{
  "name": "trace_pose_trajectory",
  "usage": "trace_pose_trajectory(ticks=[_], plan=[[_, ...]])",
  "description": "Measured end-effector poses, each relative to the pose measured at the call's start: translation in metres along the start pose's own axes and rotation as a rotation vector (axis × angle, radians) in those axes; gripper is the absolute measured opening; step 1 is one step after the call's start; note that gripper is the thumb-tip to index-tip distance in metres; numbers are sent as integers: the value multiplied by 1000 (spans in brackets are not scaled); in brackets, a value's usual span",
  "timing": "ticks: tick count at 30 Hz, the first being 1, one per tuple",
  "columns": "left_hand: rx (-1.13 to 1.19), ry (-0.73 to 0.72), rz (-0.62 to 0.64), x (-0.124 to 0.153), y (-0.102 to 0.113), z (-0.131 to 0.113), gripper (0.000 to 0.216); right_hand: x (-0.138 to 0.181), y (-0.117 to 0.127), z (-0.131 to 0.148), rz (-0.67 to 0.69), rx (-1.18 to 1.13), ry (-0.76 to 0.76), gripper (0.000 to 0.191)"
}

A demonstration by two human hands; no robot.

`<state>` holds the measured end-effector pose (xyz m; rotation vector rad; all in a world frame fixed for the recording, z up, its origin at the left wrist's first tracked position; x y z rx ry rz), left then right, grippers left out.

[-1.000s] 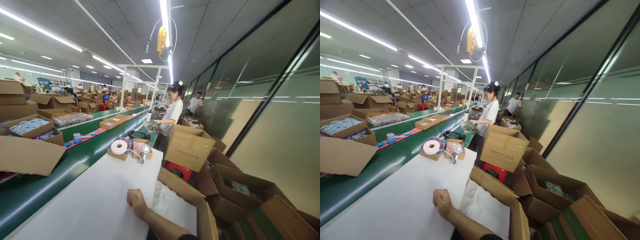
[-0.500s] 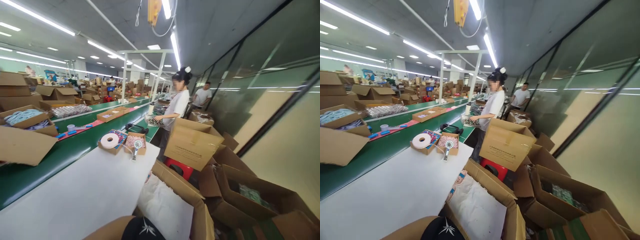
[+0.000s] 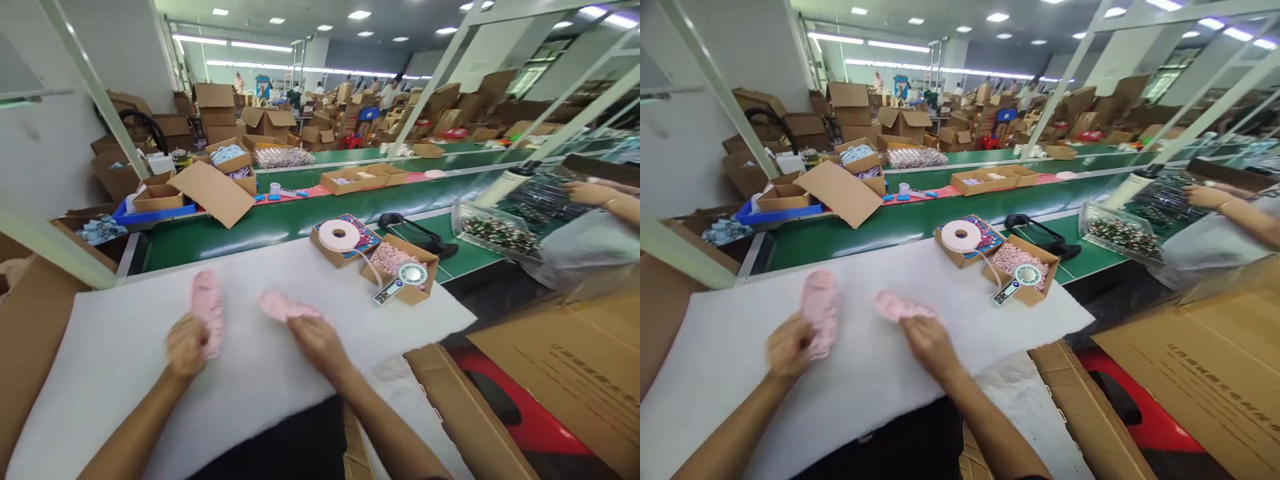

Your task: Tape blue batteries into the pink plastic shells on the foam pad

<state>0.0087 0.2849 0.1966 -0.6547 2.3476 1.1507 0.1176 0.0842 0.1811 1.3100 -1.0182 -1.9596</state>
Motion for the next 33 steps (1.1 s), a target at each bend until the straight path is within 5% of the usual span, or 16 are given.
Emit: trace_pose_trajectory(ticks=[4,9,14,17,22,27,33], plan=[[128,-71,-68,1,-32,-5,56,-6,-19,-46,123,285,-57,31],[81,-15,131,-6,-55,-17,19,18,-7,-60,129,351,-167,41],[-5,62,395,19,-59,-18,43,44,-3,-98,132,242,-324,61],[-96,128,517,33,-69,-9,47,48,-13,-102,119,140,-304,61],[-131,108,527,33,-79,-9,41,53,-18,-89,85,202,-323,40],[-131,50,488,6,-106,-17,38,37,-15,-79,105,316,-381,37],[-119,-26,464,-68,-169,-19,27,-24,-16,-151,91,239,-530,36]])
Point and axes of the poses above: each hand's wrist, its own x-axis away from the middle knuckle, its own y-axis out of the back of the hand, z = x × y, the point moved 10 cm from there along -x, towards the middle knuckle, and after that the axes turned 12 degrees about x, right-handed, at the moved point
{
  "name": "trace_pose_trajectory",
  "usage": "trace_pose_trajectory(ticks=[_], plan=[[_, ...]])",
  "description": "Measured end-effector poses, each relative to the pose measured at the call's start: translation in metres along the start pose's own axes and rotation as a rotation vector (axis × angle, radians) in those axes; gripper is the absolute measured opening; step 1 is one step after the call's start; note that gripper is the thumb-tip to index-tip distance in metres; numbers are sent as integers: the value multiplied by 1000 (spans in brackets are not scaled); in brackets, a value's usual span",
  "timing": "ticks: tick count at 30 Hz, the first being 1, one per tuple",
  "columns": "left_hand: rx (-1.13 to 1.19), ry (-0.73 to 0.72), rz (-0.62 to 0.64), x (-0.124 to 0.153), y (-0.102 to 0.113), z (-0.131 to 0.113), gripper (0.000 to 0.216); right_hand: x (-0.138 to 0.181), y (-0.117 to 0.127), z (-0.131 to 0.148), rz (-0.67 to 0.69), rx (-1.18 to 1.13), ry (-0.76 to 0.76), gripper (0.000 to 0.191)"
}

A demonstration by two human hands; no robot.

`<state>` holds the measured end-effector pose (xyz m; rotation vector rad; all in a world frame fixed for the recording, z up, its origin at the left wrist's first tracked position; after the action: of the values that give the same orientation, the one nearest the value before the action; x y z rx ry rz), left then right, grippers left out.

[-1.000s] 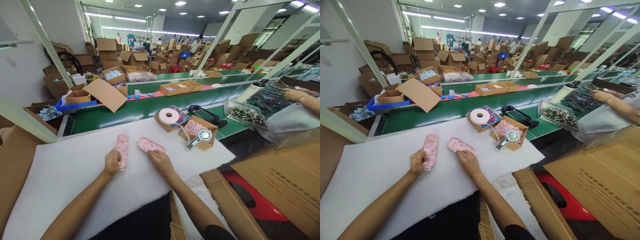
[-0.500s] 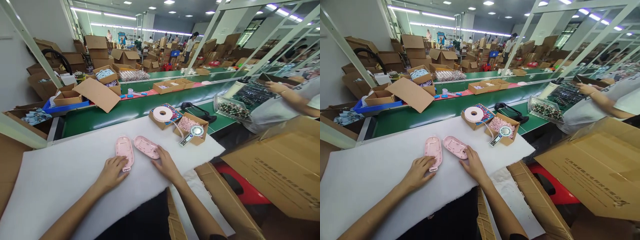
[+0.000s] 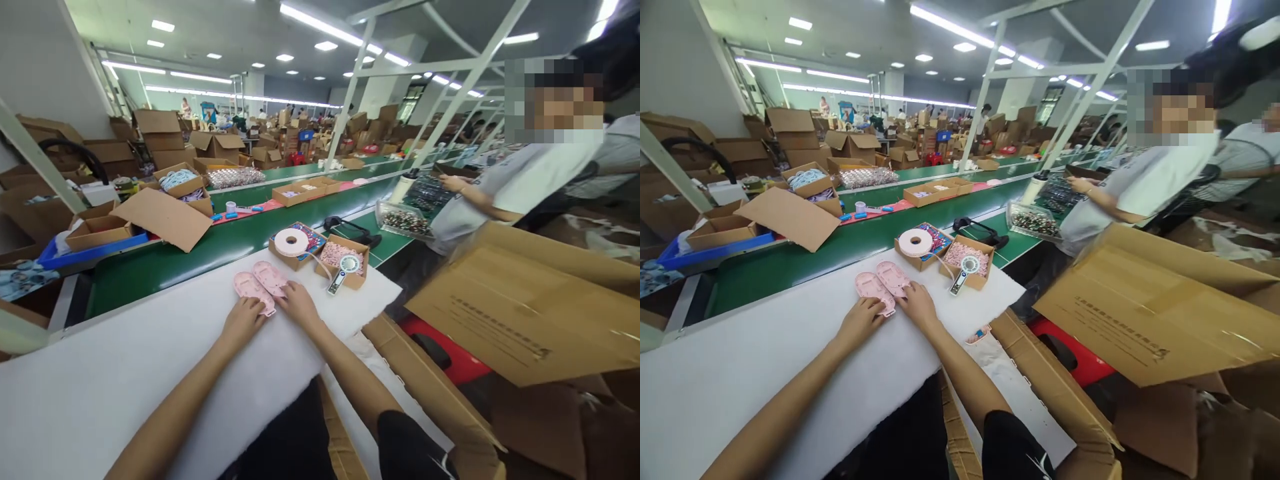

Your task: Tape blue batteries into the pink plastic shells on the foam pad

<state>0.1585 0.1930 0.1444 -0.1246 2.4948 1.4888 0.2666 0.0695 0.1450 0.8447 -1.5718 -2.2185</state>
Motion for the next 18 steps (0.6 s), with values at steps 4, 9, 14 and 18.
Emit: trace_pose_trajectory(ticks=[4,9,14,18], plan=[[10,4,-55,-45,3,12,28,-47,3,-13,-54,-27,1,31],[80,-81,-85,-59,9,21,31,-46,15,-12,-154,5,-2,30],[122,-96,-158,-71,-2,56,55,-53,2,-24,-200,41,-19,39],[129,-41,-131,-68,-2,57,60,-55,1,-28,-237,58,-36,42]])
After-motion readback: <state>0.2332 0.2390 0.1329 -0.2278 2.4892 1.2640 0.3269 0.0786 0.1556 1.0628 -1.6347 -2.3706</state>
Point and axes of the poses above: each hand's wrist, its own x-axis away from the middle knuckle, its own y-axis out of the back of the hand, z = x × y, the point moved 10 cm from there along -x, towards the middle knuckle, and after that the axes turned 12 degrees about x, right-handed, at the moved point
